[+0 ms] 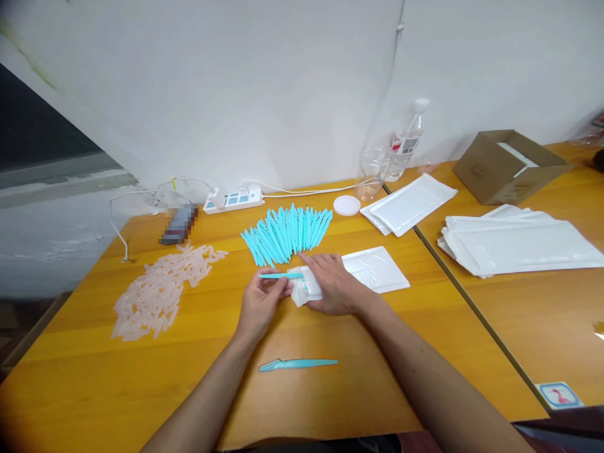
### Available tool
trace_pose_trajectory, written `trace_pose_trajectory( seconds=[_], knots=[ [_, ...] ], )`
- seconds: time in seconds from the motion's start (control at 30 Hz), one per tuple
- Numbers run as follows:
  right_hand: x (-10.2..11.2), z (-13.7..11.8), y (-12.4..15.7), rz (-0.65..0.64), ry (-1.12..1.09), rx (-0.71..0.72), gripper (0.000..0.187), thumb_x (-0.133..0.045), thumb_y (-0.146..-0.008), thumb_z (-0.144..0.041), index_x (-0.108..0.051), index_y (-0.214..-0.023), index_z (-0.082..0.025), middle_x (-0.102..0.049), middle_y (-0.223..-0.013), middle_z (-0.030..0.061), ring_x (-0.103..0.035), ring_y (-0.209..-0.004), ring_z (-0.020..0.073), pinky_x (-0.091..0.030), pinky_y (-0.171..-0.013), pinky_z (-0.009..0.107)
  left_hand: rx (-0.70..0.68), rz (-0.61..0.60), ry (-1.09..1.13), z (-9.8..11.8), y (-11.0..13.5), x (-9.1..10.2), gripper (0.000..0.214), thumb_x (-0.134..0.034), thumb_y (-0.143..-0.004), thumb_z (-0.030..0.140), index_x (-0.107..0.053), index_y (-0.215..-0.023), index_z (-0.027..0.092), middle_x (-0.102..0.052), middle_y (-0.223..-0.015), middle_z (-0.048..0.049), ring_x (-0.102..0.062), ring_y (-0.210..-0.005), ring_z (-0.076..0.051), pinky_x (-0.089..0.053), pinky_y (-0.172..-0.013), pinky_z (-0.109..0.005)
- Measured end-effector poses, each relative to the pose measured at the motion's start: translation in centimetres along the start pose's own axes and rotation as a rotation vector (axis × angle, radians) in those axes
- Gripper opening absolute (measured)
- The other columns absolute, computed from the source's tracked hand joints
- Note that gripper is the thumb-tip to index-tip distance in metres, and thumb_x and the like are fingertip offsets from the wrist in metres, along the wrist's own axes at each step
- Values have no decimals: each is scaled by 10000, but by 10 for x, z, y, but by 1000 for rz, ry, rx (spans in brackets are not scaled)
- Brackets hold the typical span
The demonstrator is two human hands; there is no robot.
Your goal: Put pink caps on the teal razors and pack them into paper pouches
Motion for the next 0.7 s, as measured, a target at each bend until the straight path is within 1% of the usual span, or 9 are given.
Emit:
trace_pose_trajectory(
  seconds=[0.1,0.2,0.3,0.37,0.43,0.5,0.57,0.63,0.7],
  knots=[
    [-2,-2,-1,3,2,17,950,-704,-777,-444,-270,-1549,-102,-581,-1267,212,-507,-1105,366,-360,-946,479,111,-122,-103,-15,1,-21,370,-778,-753,404,-643,-959,129,-734,-785,-66,-685,-606,-143,-557,-585,-247],
    [-3,-1,0,-2,6,17,979,-718,-755,-442,-271,-1551,-90,-590,-1245,209,-512,-1092,367,-356,-942,479,52,-149,-292,-2,4,-6,390,-799,-738,335,-718,-1067,141,-776,-921,-84,-711,-708,-167,-550,-638,-250],
    [-4,-3,0,-13,9,26,976,-715,-750,-420,-272,-1554,-88,-585,-1258,212,-510,-1094,366,-356,-941,475,-63,-192,-549,14,6,4,240,-696,-841,318,-772,-1025,183,-791,-938,-62,-724,-789,-198,-549,-705,-277],
    [-5,-6,-1,-26,5,42,970,-706,-756,-398,-259,-1562,-94,-585,-1257,208,-508,-1092,365,-362,-927,468,-199,-242,-666,23,5,-11,178,-628,-883,258,-787,-924,188,-786,-874,-48,-710,-759,-192,-535,-705,-281],
    [-6,-9,-1,-32,-16,50,963,-693,-761,-360,-239,-1570,-104,-593,-1244,194,-510,-1084,356,-365,-924,462,-354,-309,-745,29,5,-35,198,-589,-891,179,-776,-824,183,-763,-808,-38,-685,-729,-175,-519,-714,-275],
    [-6,-9,-2,-29,-35,43,954,-685,-766,-341,-231,-1572,-112,-598,-1232,184,-514,-1079,347,-367,-928,459,-426,-370,-763,32,7,-51,242,-560,-909,149,-763,-781,182,-752,-809,-42,-682,-765,-172,-517,-757,-278],
    [-4,-6,-1,-18,-37,23,964,-692,-763,-352,-226,-1573,-116,-589,-1253,192,-512,-1089,352,-368,-931,460,-478,-373,-741,41,16,-49,233,-544,-944,177,-774,-911,193,-762,-967,-64,-693,-902,-184,-519,-849,-298],
    [-4,-3,-1,-18,-24,11,996,-706,-752,-374,-212,-1577,-112,-570,-1296,209,-506,-1115,367,-365,-942,470,-522,-323,-729,53,33,-32,242,-546,-970,225,-747,-1104,218,-734,-1155,-77,-677,-1045,-192,-506,-940,-320],
    [-5,-1,0,-27,-7,9,1021,-718,-738,-378,-205,-1579,-109,-552,-1335,219,-497,-1139,380,-356,-961,484,-470,-409,-819,51,57,-23,194,-605,-950,276,-752,-1073,252,-747,-1052,-39,-688,-943,-173,-528,-861,-296]
  ],
)
Point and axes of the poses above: each hand's wrist, its own y-axis away from the middle knuckle, its own x-axis out of the back of the hand, z = x × y, the point moved 9 cm from there along -y, towards the middle knuckle
